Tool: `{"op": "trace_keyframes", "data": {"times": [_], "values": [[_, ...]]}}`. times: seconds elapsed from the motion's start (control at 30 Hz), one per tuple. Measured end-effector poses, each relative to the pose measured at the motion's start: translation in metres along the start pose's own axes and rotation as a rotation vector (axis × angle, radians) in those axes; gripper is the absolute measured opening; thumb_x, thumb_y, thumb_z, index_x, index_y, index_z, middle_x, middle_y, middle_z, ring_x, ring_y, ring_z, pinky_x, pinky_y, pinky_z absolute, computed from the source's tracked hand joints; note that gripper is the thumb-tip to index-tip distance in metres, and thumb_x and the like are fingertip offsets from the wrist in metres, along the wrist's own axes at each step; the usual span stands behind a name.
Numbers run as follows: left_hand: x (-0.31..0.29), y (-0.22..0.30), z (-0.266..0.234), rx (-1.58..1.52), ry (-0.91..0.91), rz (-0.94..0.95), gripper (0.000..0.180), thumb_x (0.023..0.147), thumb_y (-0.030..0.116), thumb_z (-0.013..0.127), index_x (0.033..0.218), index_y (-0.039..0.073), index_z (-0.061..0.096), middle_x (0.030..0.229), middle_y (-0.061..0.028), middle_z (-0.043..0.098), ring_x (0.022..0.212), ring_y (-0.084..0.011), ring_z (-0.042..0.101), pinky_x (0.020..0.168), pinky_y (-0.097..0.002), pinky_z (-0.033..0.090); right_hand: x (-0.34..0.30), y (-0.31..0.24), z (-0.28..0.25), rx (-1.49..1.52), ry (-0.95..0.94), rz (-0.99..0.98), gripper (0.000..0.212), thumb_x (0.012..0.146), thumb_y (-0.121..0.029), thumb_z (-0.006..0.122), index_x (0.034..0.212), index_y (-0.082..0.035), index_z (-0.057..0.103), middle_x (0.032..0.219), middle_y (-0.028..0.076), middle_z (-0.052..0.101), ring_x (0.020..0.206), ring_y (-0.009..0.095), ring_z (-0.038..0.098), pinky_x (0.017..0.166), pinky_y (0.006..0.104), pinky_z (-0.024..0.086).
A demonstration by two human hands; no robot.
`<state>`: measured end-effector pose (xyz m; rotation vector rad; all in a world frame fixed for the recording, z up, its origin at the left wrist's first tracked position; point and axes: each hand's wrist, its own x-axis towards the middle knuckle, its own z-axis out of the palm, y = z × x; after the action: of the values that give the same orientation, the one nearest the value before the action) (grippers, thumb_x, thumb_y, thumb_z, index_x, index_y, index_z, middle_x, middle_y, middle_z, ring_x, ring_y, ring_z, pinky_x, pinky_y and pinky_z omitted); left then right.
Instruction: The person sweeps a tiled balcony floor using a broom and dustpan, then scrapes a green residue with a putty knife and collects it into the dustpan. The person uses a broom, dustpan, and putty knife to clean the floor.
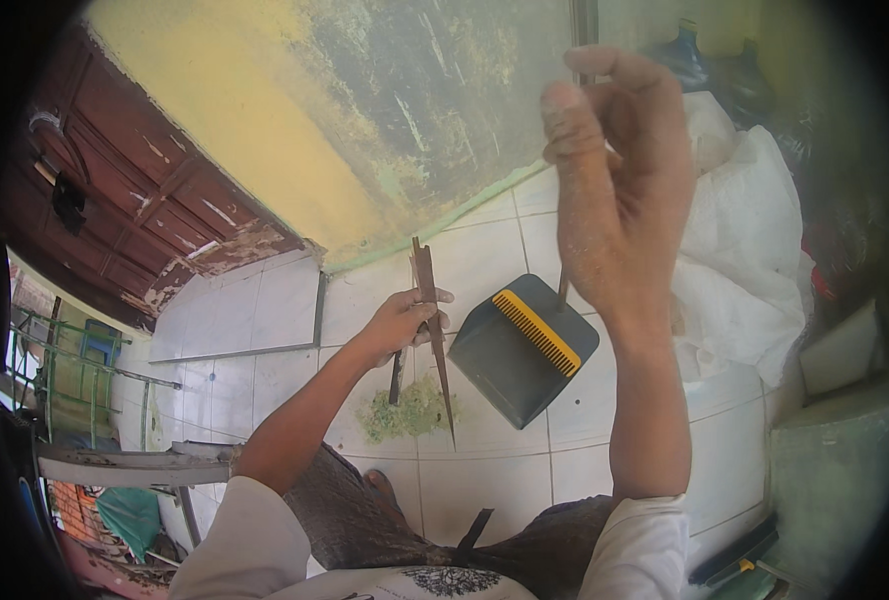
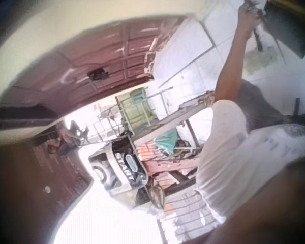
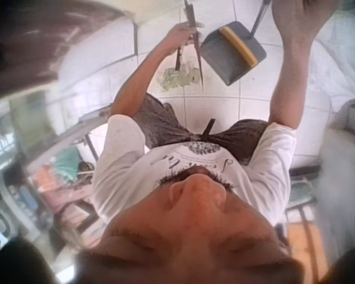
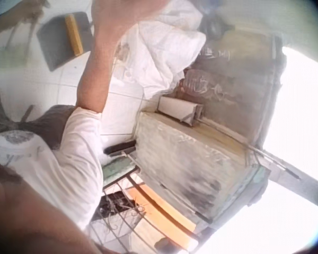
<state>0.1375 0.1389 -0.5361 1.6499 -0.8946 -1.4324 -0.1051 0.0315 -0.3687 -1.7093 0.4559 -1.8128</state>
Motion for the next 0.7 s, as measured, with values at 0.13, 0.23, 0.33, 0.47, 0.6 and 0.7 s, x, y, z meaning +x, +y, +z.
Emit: {"op": "trace_keyframes", "data": {"times": [0.13,0.23,0.33,0.47,0.6,0.7], "values": [[-0.008,0.030,-0.017,-0.182,0.121,0.195,0.032,0.106,0.015,0.045,0.135,0.005,0.055,0.105,-0.0115,0.070,0.072,-0.0130,0.055,0.062,-0.0275,0.040,-0.062,0.075,0.064,0.010,-0.507,0.508,0.046,0.106,-0.038,0.055,0.136,-0.005,0.046,0.102,0.010,0.062,0.093,0.016,0.060,0.077,0.0293,0.048],[-0.009,0.022,-0.044,-0.291,0.225,0.327,0.028,0.106,0.015,0.047,0.131,0.004,0.056,0.108,-0.0121,0.071,0.069,-0.0121,0.054,0.061,-0.0278,0.040,-0.124,0.119,0.082,0.110,-0.944,1.116,0.053,0.107,-0.047,0.047,0.138,-0.004,0.049,0.108,0.015,0.066,0.097,0.020,0.066,0.076,0.0326,0.053],[-0.012,0.001,-0.066,-0.212,0.285,0.452,0.025,0.107,0.013,0.047,0.128,0.003,0.057,0.105,-0.0096,0.073,0.069,-0.0110,0.057,0.062,-0.0282,0.046,-0.154,0.108,0.098,0.413,-1.065,1.398,0.047,0.108,-0.044,0.048,0.131,-0.004,0.055,0.091,0.009,0.064,0.073,0.014,0.062,0.061,0.0279,0.049],[-0.009,-0.026,-0.068,0.235,0.376,0.580,0.023,0.106,0.013,0.049,0.121,0.003,0.062,0.097,-0.0088,0.073,0.068,-0.0137,0.063,0.060,-0.0298,0.049,-0.184,0.129,0.127,0.409,-0.999,1.549,0.037,0.108,-0.038,0.048,0.116,-0.005,0.061,0.072,0.000,0.054,0.052,0.007,0.039,0.044,0.0227,0.033],[-0.020,-0.038,-0.064,0.697,0.366,0.602,0.027,0.100,0.012,0.057,0.126,0.007,0.065,0.101,-0.0097,0.074,0.086,-0.0220,0.073,0.073,-0.0335,0.053,-0.198,0.136,0.132,0.537,-0.889,1.785,0.031,0.108,-0.028,0.042,0.113,-0.004,0.060,0.075,0.002,0.055,0.049,0.006,0.036,0.039,0.0187,0.026],[-0.013,-0.075,-0.062,1.239,0.363,0.973,0.047,0.094,0.012,0.062,0.140,0.011,0.057,0.101,-0.0081,0.074,0.093,-0.0260,0.071,0.084,-0.0392,0.052,-0.203,0.143,0.128,0.572,-0.834,1.776,0.039,0.108,-0.029,0.032,0.113,0.000,0.058,0.086,0.007,0.060,0.057,0.007,0.048,0.038,0.0172,0.029]]}}
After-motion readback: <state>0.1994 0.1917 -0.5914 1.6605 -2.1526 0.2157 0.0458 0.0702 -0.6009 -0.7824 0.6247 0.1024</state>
